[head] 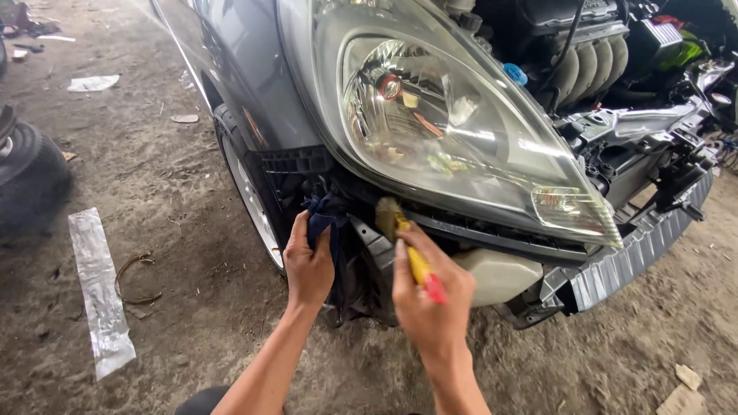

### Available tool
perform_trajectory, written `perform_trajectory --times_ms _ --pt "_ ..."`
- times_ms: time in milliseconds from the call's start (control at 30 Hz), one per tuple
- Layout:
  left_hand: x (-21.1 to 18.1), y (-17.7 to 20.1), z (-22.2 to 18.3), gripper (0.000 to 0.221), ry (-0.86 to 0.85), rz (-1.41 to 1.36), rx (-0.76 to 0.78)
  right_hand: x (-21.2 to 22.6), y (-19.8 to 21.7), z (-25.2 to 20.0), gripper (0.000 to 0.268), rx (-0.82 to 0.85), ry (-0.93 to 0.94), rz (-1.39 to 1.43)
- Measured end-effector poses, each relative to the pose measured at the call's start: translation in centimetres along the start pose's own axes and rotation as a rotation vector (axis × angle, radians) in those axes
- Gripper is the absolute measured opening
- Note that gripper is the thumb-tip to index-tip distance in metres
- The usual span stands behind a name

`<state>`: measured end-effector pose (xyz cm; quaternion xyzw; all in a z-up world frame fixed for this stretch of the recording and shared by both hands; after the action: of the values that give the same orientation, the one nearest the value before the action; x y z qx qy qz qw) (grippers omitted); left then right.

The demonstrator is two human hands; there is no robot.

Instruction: The person cleans the front bumper and radiator area of a car using a brush and a cloth. They scrub the plastic surfaces and wipe away dust and debris from the headlight assembly and the radiator grille.

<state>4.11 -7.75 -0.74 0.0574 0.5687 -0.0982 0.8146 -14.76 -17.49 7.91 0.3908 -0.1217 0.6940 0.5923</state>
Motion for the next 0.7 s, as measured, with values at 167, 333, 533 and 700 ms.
perform_trajectory --times_ms 167,333,533,700 --pt "0.2 0.0 0.1 0.021 -0.001 0.016 -0.031 0.8 5.2 -1.2 0.013 -0.343 0.025 -0.053" --pt "1.2 0.7 0.3 0.007 0.049 -0.077 -0.187 1.4 -3.0 -0.7 0.014 -0.140 -0.246 0.451" --pt "2.3 1.9 1.1 0.006 0.108 -0.125 -0.377 2.4 -1.9 -1.0 0.014 -0.149 0.204 0.287" --pt "1.6 2.2 0.7 0.043 0.301 -0.177 -0.362 -6.6 7.5 -4.3 0.015 -0.541 0.106 -0.099"
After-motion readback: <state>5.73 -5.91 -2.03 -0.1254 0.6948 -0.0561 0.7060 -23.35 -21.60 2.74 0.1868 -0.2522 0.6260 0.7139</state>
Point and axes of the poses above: each hand's wrist, its own z-axis towards the middle knuckle, its own y-axis out of the back of the hand, x = y × z, the point moved 7 cm from there along z, towards the middle knuckle, and after that the axes turned 5 degrees about -x, right-handed, at the moved point
